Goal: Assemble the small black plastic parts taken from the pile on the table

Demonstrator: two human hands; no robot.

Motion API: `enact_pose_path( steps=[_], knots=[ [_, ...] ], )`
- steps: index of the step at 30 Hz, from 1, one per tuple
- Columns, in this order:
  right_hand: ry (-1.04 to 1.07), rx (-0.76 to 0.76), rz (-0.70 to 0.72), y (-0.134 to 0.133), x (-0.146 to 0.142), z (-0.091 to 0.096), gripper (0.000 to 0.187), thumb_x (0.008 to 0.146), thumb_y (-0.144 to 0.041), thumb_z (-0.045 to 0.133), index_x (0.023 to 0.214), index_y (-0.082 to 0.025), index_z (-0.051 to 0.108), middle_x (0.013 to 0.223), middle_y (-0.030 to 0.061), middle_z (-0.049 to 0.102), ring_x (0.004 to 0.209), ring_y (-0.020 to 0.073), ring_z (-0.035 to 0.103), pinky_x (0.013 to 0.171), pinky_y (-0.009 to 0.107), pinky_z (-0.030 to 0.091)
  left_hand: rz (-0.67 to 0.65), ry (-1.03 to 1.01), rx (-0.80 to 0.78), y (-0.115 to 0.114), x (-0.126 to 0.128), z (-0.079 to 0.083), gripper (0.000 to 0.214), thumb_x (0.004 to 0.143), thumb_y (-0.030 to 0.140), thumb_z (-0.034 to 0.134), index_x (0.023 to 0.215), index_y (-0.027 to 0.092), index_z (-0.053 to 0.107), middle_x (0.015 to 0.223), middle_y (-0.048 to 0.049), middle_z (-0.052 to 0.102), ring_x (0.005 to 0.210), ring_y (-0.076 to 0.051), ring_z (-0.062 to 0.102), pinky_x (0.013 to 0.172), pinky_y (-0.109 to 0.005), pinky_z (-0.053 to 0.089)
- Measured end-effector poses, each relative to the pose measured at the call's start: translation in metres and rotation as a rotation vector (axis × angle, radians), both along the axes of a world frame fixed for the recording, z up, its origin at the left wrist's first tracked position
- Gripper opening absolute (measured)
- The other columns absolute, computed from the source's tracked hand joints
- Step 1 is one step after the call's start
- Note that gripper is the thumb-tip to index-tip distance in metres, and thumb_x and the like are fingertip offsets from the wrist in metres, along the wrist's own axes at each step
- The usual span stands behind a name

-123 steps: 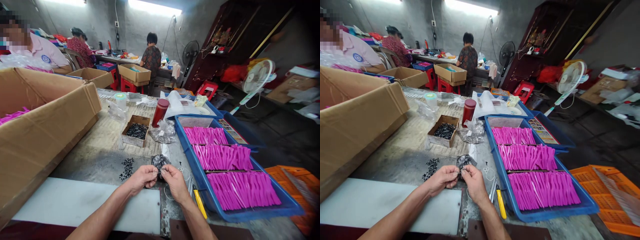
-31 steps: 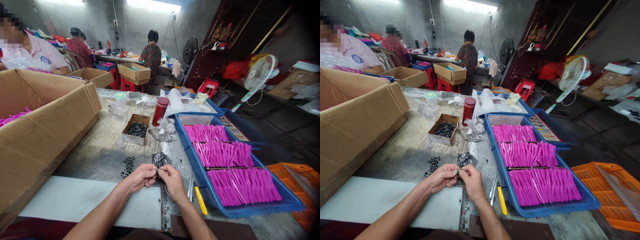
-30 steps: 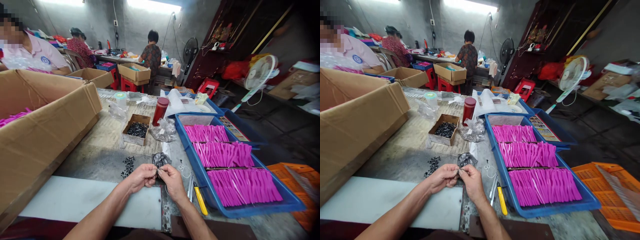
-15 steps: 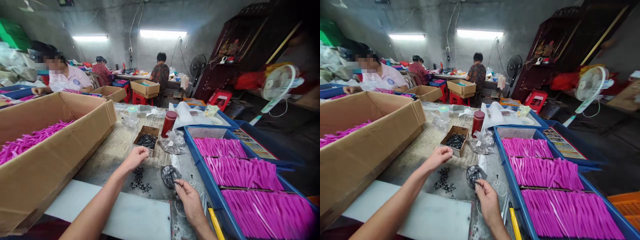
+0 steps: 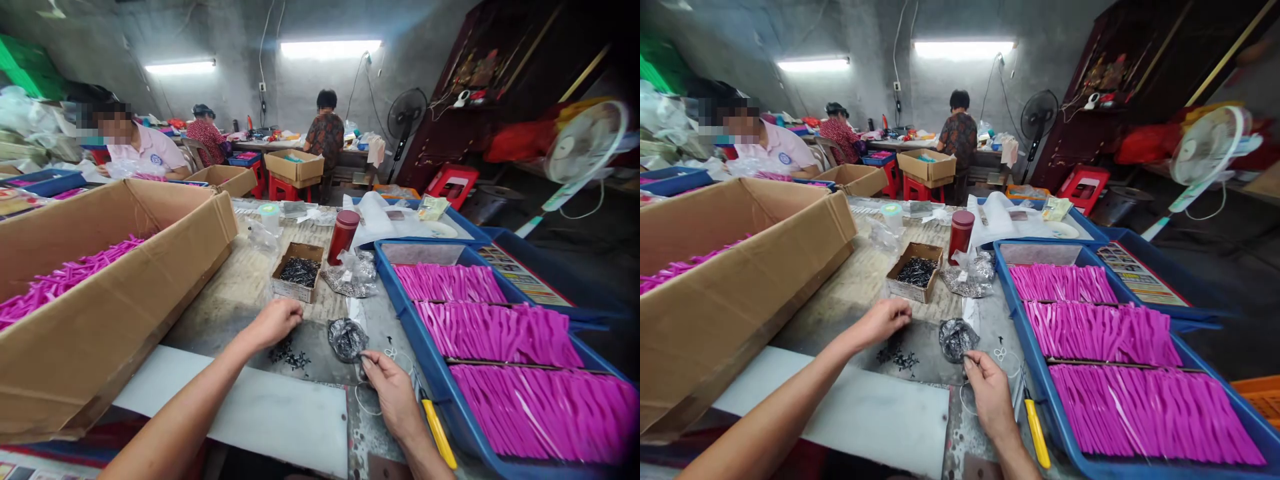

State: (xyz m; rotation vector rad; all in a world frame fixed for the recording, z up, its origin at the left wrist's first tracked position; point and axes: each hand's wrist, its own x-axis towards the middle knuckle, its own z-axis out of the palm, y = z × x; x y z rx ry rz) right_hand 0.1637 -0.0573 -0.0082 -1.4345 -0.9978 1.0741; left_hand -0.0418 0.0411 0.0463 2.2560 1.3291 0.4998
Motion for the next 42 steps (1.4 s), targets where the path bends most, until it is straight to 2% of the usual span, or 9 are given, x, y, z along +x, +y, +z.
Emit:
enact_pose_path(
  steps=[4, 8, 12, 23, 26, 31, 35, 38, 42],
  knots=[
    [0.004, -0.008, -0.002, 0.0, 0.001, -0.001, 0.021, 0.061, -0.031, 0.055, 0.071, -0.014, 0.06, 0.053, -0.0025, 0.05, 0.047, 0.0106, 0.042, 0.044, 0.021, 0.032, -0.191, 0.248, -0.068, -0.025, 0.001, -0.018, 0.014, 0.066, 0.012, 0.045, 0.07, 0.016, 0.058, 0.071, -0.0022, 0.059, 0.067, -0.015, 0.053, 0.059, -0.021, 0.037],
    [-0.001, -0.018, 0.0, -0.002, 0.002, -0.002, 0.02, 0.061, -0.03, 0.055, 0.071, -0.014, 0.059, 0.052, -0.0032, 0.049, 0.047, 0.0101, 0.041, 0.044, 0.021, 0.032, -0.228, 0.379, -0.065, -0.03, 0.006, -0.026, 0.014, 0.068, 0.016, 0.045, 0.075, 0.018, 0.058, 0.078, -0.0044, 0.059, 0.071, -0.017, 0.054, 0.06, -0.023, 0.038],
    [0.015, -0.017, -0.007, -0.002, 0.003, -0.003, 0.019, 0.061, -0.03, 0.054, 0.071, -0.015, 0.059, 0.051, -0.004, 0.047, 0.047, 0.0095, 0.04, 0.045, 0.02, 0.032, -0.281, 0.457, -0.032, -0.029, 0.012, -0.026, 0.017, 0.069, 0.014, 0.042, 0.076, 0.018, 0.057, 0.079, -0.0062, 0.059, 0.073, -0.018, 0.055, 0.059, -0.024, 0.039],
    [-0.116, 0.054, 0.065, 0.016, 0.007, -0.005, 0.019, 0.067, -0.03, 0.049, 0.072, -0.014, 0.058, 0.06, 0.0003, 0.056, 0.057, 0.0129, 0.048, 0.055, 0.023, 0.038, -0.224, 0.441, 0.016, -0.034, 0.014, -0.028, 0.02, 0.063, 0.009, 0.038, 0.07, 0.015, 0.056, 0.073, -0.0072, 0.06, 0.067, -0.018, 0.055, 0.057, -0.024, 0.037],
    [-0.318, 0.062, 0.134, 0.023, 0.005, 0.002, 0.02, 0.07, -0.028, 0.044, 0.074, -0.014, 0.058, 0.066, 0.0026, 0.059, 0.063, 0.0153, 0.052, 0.059, 0.024, 0.039, -0.163, 0.363, -0.009, -0.033, 0.014, -0.027, 0.02, 0.061, 0.009, 0.038, 0.068, 0.016, 0.056, 0.068, -0.0047, 0.06, 0.064, -0.016, 0.054, 0.055, -0.022, 0.035],
    [-0.912, 0.071, 0.284, 0.035, -0.002, 0.015, 0.02, 0.072, -0.018, 0.04, 0.074, -0.016, 0.059, 0.073, 0.0049, 0.061, 0.072, 0.017, 0.053, 0.065, 0.025, 0.036, -0.055, 0.174, -0.057, -0.032, 0.014, -0.03, 0.021, 0.063, 0.008, 0.036, 0.065, 0.016, 0.056, 0.053, 0.001, 0.054, 0.053, -0.011, 0.05, 0.049, -0.018, 0.031],
    [-1.257, -0.026, 0.37, 0.042, -0.009, 0.014, 0.018, 0.072, -0.016, 0.041, 0.073, -0.017, 0.059, 0.076, 0.0061, 0.062, 0.075, 0.0184, 0.054, 0.065, 0.027, 0.033, -0.069, 0.005, -0.043, -0.032, 0.013, -0.037, 0.024, 0.066, 0.006, 0.036, 0.074, 0.016, 0.057, 0.064, -0.0002, 0.056, 0.061, -0.011, 0.051, 0.057, -0.018, 0.035],
    [-1.38, -0.091, 0.408, 0.045, -0.014, 0.012, 0.017, 0.073, -0.016, 0.04, 0.074, -0.017, 0.058, 0.079, 0.0071, 0.062, 0.075, 0.0193, 0.054, 0.064, 0.028, 0.031, -0.092, -0.062, -0.031, -0.032, 0.014, -0.041, 0.026, 0.073, 0.01, 0.034, 0.08, 0.016, 0.058, 0.07, -0.0028, 0.056, 0.066, -0.012, 0.051, 0.061, -0.019, 0.038],
    [-1.405, -0.1, 0.433, 0.047, -0.016, 0.012, 0.019, 0.072, -0.011, 0.039, 0.076, -0.016, 0.057, 0.079, 0.0086, 0.062, 0.074, 0.0201, 0.054, 0.063, 0.03, 0.029, -0.111, -0.124, -0.05, -0.032, 0.015, -0.042, 0.024, 0.076, 0.016, 0.035, 0.078, 0.016, 0.059, 0.071, -0.0036, 0.057, 0.068, -0.012, 0.052, 0.062, -0.019, 0.039]
  ],
)
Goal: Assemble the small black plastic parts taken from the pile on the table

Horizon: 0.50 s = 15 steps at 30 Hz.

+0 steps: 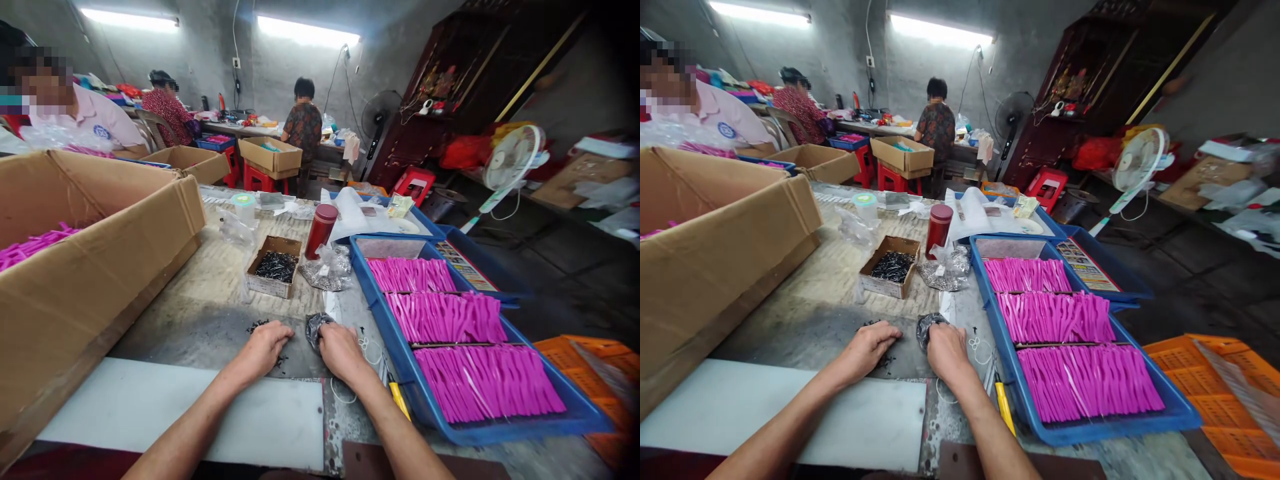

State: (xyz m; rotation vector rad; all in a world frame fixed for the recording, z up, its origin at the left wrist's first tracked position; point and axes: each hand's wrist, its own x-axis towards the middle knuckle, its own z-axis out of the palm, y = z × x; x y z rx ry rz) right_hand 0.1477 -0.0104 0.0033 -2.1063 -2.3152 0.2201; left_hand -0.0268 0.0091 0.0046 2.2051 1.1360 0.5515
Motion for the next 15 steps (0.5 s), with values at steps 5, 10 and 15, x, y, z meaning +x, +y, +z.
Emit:
enact_pose_path(
  steps=[5, 10, 15],
  knots=[
    [-0.008, -0.008, 0.034, 0.0, 0.0, 0.002, 0.019, 0.073, -0.01, 0.038, 0.077, -0.015, 0.056, 0.079, 0.0095, 0.061, 0.074, 0.0206, 0.054, 0.062, 0.03, 0.027, 0.046, -0.037, -0.076, -0.001, 0.003, 0.007, 0.019, 0.072, 0.015, 0.041, 0.075, 0.017, 0.06, 0.068, -0.0001, 0.06, 0.064, -0.011, 0.053, 0.062, -0.018, 0.038],
    [0.013, 0.003, 0.037, -0.005, 0.003, 0.003, 0.018, 0.075, -0.01, 0.037, 0.078, -0.015, 0.054, 0.08, 0.0089, 0.06, 0.076, 0.0204, 0.053, 0.062, 0.029, 0.026, 0.087, -0.037, -0.138, -0.002, 0.004, 0.013, 0.018, 0.069, 0.015, 0.042, 0.071, 0.017, 0.06, 0.054, 0.0041, 0.054, 0.052, -0.009, 0.048, 0.054, -0.017, 0.036],
    [0.104, 0.035, 0.005, -0.008, 0.008, 0.0, 0.017, 0.076, -0.011, 0.036, 0.077, -0.016, 0.052, 0.079, 0.0074, 0.061, 0.077, 0.019, 0.053, 0.063, 0.028, 0.026, 0.103, -0.121, -0.114, -0.001, 0.005, 0.014, 0.016, 0.068, 0.015, 0.044, 0.068, 0.016, 0.059, 0.063, 0.0017, 0.056, 0.06, -0.01, 0.05, 0.058, -0.017, 0.037]
  ],
)
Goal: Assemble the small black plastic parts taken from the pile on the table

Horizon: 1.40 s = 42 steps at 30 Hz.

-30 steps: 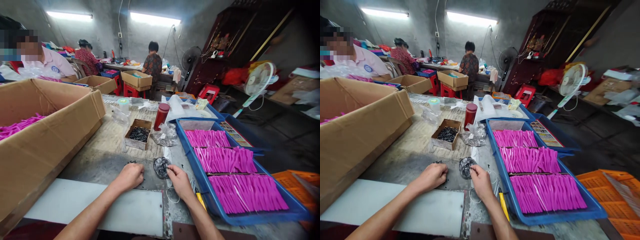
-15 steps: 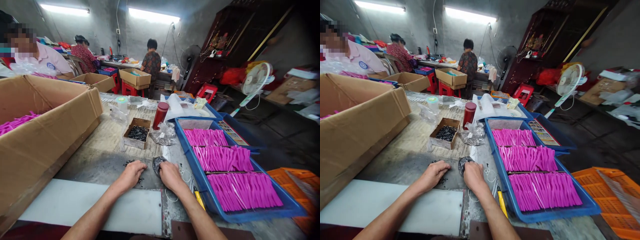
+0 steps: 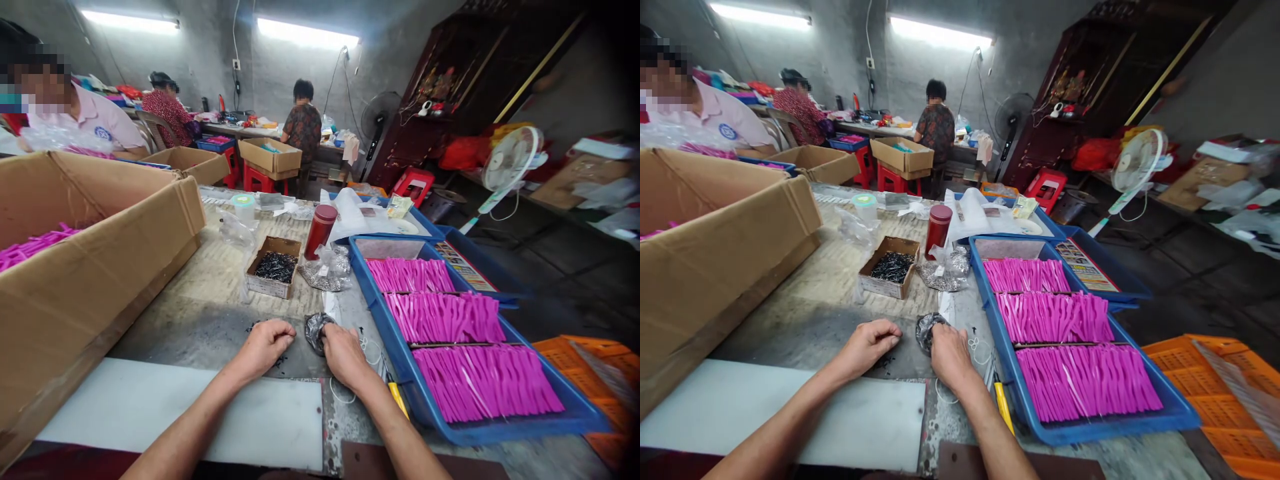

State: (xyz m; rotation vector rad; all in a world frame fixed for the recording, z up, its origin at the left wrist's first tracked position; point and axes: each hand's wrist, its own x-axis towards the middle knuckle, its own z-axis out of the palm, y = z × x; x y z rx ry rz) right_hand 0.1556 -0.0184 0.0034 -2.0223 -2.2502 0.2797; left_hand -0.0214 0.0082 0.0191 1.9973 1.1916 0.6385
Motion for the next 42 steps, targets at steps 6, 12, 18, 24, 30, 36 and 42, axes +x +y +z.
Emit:
enact_pose_path(
  steps=[6, 12, 18, 24, 30, 36, 42],
  knots=[
    [0.172, 0.02, 0.002, 0.0, 0.004, -0.004, 0.018, 0.073, -0.009, 0.037, 0.078, -0.017, 0.052, 0.079, 0.0041, 0.062, 0.078, 0.0165, 0.054, 0.066, 0.025, 0.03, 0.063, -0.169, -0.148, 0.002, 0.01, -0.001, 0.012, 0.064, 0.017, 0.047, 0.066, 0.013, 0.059, 0.061, 0.0005, 0.058, 0.059, -0.011, 0.05, 0.057, -0.019, 0.038],
    [0.304, 0.05, -0.004, -0.001, 0.006, -0.002, 0.026, 0.068, -0.007, 0.037, 0.085, -0.015, 0.056, 0.084, 0.0048, 0.062, 0.08, 0.0164, 0.053, 0.07, 0.026, 0.034, 0.103, -0.413, -0.392, 0.001, 0.027, -0.01, 0.011, 0.06, 0.017, 0.051, 0.066, 0.011, 0.058, 0.051, 0.0034, 0.052, 0.046, -0.006, 0.043, 0.045, -0.016, 0.033],
    [0.352, 0.094, -0.01, -0.004, 0.008, -0.003, 0.028, 0.067, -0.008, 0.037, 0.084, -0.015, 0.058, 0.083, 0.0048, 0.063, 0.081, 0.0168, 0.053, 0.072, 0.027, 0.035, 0.155, -0.523, -0.618, -0.003, 0.036, -0.013, 0.013, 0.058, 0.02, 0.055, 0.066, 0.011, 0.056, 0.042, 0.0055, 0.048, 0.034, -0.003, 0.037, 0.034, -0.014, 0.024],
    [0.389, 0.103, -0.032, -0.005, 0.008, -0.007, 0.023, 0.068, -0.01, 0.037, 0.078, -0.016, 0.057, 0.076, 0.0037, 0.061, 0.076, 0.0165, 0.053, 0.069, 0.026, 0.037, 0.119, -0.627, -0.711, -0.005, 0.035, -0.016, 0.019, 0.056, 0.025, 0.059, 0.067, 0.009, 0.055, 0.043, 0.0026, 0.053, 0.032, -0.003, 0.039, 0.032, -0.014, 0.025],
    [0.483, 0.1, -0.007, -0.005, 0.009, -0.008, 0.017, 0.07, -0.012, 0.037, 0.072, -0.016, 0.053, 0.071, 0.004, 0.058, 0.071, 0.0163, 0.051, 0.064, 0.025, 0.037, 0.098, -0.697, -0.741, -0.003, 0.03, -0.023, 0.02, 0.058, 0.025, 0.06, 0.068, 0.009, 0.055, 0.05, 0.0009, 0.055, 0.038, -0.004, 0.042, 0.033, -0.014, 0.025],
    [0.677, 0.126, -0.071, -0.009, 0.01, -0.008, 0.013, 0.072, -0.016, 0.038, 0.075, -0.017, 0.051, 0.068, 0.0016, 0.056, 0.064, 0.0146, 0.05, 0.058, 0.023, 0.037, 0.107, -0.801, -0.797, -0.003, 0.029, -0.028, 0.019, 0.056, 0.022, 0.064, 0.067, 0.009, 0.054, 0.046, 0.0057, 0.044, 0.038, -0.001, 0.033, 0.036, -0.014, 0.02],
    [0.971, 0.154, -0.182, -0.01, 0.007, -0.013, 0.009, 0.071, -0.019, 0.043, 0.074, -0.016, 0.051, 0.061, -0.0015, 0.052, 0.056, 0.0116, 0.047, 0.053, 0.021, 0.036, 0.083, -0.882, -0.861, -0.005, 0.03, -0.026, 0.021, 0.055, 0.022, 0.066, 0.066, 0.008, 0.055, 0.048, 0.0054, 0.042, 0.04, -0.001, 0.029, 0.038, -0.016, 0.017]
  ],
)
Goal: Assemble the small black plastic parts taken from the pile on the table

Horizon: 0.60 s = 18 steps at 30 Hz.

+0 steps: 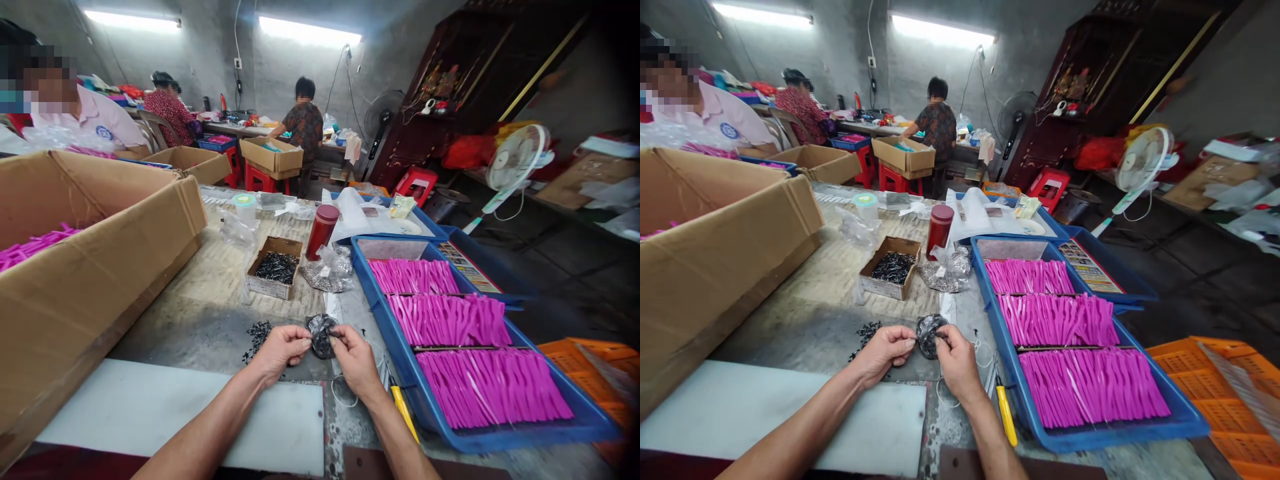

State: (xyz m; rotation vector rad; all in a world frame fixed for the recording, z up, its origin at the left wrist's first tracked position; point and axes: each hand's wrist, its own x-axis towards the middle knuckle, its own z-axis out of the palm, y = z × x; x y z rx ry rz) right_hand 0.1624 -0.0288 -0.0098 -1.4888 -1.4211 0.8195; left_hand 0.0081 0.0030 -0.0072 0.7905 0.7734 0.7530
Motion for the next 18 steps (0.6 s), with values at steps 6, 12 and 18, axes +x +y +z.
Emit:
enact_pose_path(
  steps=[6, 12, 18],
  knots=[
    [0.267, 0.003, -0.026, -0.002, -0.01, 0.002, 0.002, 0.063, -0.018, 0.05, 0.064, -0.016, 0.051, 0.053, -0.0039, 0.05, 0.05, 0.0094, 0.044, 0.049, 0.02, 0.036, -0.019, -0.029, -0.016, 0.0, 0.0, 0.001, 0.019, 0.056, 0.021, 0.066, 0.065, 0.008, 0.056, 0.047, 0.0052, 0.04, 0.04, -0.002, 0.028, 0.039, -0.017, 0.015],
    [0.432, 0.014, -0.094, -0.001, -0.015, 0.008, 0.004, 0.056, -0.014, 0.054, 0.059, -0.017, 0.052, 0.051, -0.0047, 0.051, 0.048, 0.0088, 0.045, 0.048, 0.02, 0.037, -0.041, -0.054, -0.029, -0.001, 0.0, -0.001, 0.017, 0.058, 0.02, 0.065, 0.066, 0.009, 0.056, 0.047, 0.0048, 0.04, 0.041, -0.002, 0.028, 0.04, -0.018, 0.014],
    [0.443, -0.009, -0.036, -0.002, -0.018, 0.004, 0.004, 0.06, -0.014, 0.054, 0.063, -0.017, 0.054, 0.054, -0.0048, 0.051, 0.051, 0.0088, 0.045, 0.05, 0.02, 0.036, -0.046, -0.074, -0.046, -0.003, -0.001, -0.001, 0.016, 0.058, 0.02, 0.065, 0.066, 0.009, 0.056, 0.047, 0.0046, 0.04, 0.042, -0.002, 0.028, 0.04, -0.018, 0.014]
  ],
)
